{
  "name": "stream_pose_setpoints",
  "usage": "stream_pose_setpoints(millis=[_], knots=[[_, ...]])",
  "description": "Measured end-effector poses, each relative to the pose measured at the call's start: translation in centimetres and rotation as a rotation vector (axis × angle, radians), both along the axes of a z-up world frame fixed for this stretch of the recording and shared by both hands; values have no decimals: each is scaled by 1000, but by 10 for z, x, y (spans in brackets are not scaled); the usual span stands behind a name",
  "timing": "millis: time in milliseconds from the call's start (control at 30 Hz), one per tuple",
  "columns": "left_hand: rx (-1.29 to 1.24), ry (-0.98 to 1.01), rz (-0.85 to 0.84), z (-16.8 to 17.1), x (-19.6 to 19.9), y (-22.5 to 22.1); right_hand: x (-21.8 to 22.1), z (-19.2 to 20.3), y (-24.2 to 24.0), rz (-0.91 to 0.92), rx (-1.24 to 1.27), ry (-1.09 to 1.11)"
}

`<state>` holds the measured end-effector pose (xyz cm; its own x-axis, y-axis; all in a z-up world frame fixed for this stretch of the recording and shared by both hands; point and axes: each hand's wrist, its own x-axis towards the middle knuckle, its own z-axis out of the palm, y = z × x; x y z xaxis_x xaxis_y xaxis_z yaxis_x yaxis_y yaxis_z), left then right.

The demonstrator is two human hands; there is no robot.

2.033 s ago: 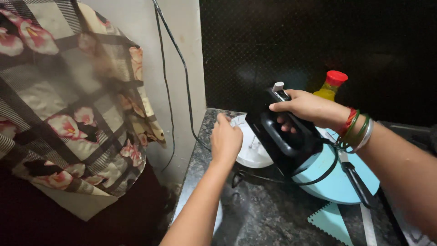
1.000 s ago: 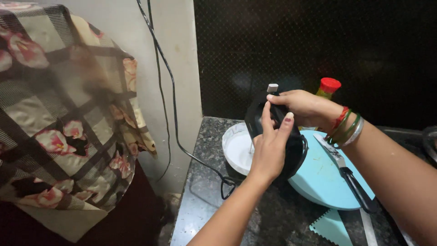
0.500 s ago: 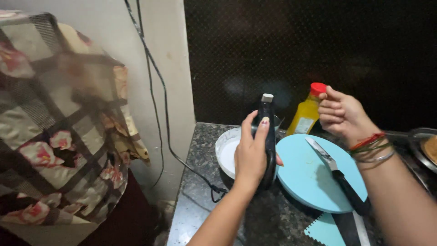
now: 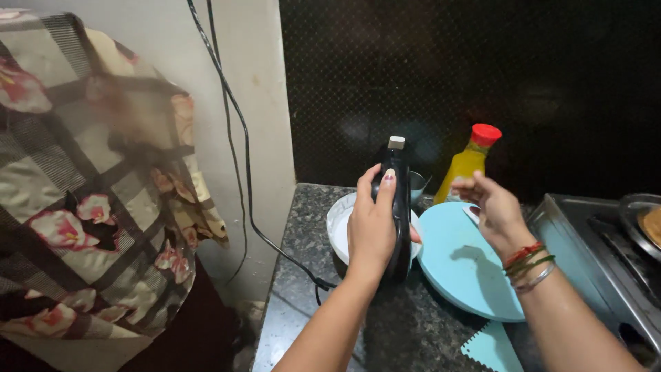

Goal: The person holds a hand mixer over a bowl of white liquid and then lowers the beaters into the bowl to whip the substance.

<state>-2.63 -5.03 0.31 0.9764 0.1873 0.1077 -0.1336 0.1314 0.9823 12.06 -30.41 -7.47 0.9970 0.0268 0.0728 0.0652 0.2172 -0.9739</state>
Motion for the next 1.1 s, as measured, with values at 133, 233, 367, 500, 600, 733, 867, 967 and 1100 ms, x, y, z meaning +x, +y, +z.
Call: stream_pose_setpoints(millis=[133, 233, 367, 500, 600, 733, 867, 967, 1100], knots=[[219, -151, 204, -15, 18, -10, -45, 59, 48, 6, -234, -40], [189, 1, 146, 5, 3, -16, -65, 95, 78, 161, -221, 30], [128, -7, 24, -1, 7, -24, -58, 97, 91, 376, -227, 126], [343, -81, 2, -5, 8, -26, -38, 84, 87, 419, -273, 79], [439, 50, -50, 19, -12, -22, -32, 80, 85, 401, -313, 62], [402, -19, 61, 21, -18, -17, -61, 109, 106, 341, -327, 121], [328, -122, 197, 27, -20, 3, -49, 110, 105, 346, -389, 169], [383, -86, 304, -3, 7, 29, -40, 111, 101, 339, -524, 174], [692, -101, 529, -84, 57, 63, -41, 122, 99, 348, -729, 183]])
